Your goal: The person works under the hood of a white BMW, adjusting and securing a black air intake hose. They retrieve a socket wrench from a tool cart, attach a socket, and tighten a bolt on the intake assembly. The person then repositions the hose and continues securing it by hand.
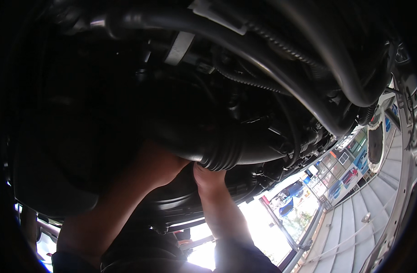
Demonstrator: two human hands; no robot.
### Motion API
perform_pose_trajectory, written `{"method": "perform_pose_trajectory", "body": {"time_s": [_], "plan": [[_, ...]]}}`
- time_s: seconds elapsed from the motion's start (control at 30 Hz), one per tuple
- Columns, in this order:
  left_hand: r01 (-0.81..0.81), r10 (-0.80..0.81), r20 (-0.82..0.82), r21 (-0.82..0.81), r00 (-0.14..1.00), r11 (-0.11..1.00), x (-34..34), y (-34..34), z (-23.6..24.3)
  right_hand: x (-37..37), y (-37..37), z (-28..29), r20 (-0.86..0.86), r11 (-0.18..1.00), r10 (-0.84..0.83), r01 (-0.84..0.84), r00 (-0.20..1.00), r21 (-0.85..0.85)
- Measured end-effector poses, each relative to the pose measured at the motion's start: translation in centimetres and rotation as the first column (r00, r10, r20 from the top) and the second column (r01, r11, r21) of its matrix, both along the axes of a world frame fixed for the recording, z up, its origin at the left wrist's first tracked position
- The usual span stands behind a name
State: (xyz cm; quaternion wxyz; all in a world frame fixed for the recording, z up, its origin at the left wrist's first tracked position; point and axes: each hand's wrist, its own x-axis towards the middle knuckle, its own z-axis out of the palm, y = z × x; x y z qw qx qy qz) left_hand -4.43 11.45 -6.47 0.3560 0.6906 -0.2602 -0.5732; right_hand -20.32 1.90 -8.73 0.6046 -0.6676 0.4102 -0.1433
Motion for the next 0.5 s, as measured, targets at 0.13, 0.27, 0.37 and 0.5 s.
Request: {"method": "perform_pose_trajectory", "body": {"time_s": [0.13, 0.27, 0.37, 0.5], "plan": [[-0.099, 0.082, -0.131, -0.128, 0.988, 0.987, -0.1, 0.4, -1.1, 0.3, -0.3, 0.9, -0.049, 0.991, 0.011, -0.017, 0.999, -0.134], [0.192, -0.193, -0.12, -0.014, 0.974, 0.981, 0.1, 1.1, -1.0, 0.5, -0.5, 1.8, 0.141, 0.947, -0.119, 0.07, 0.983, 0.312], [0.219, -0.216, -0.248, -0.014, 0.944, 0.976, 2.2, 0.5, -0.7, 0.6, -1.1, 1.4, 0.289, 0.836, -0.109, -0.07, 0.951, 0.545], [-0.164, 0.14, -0.157, -0.153, 0.978, 0.974, -1.0, 0.4, -1.6, 0.5, 0.2, 0.6, 0.042, 0.954, -0.157, 0.141, 0.987, 0.264]]}}
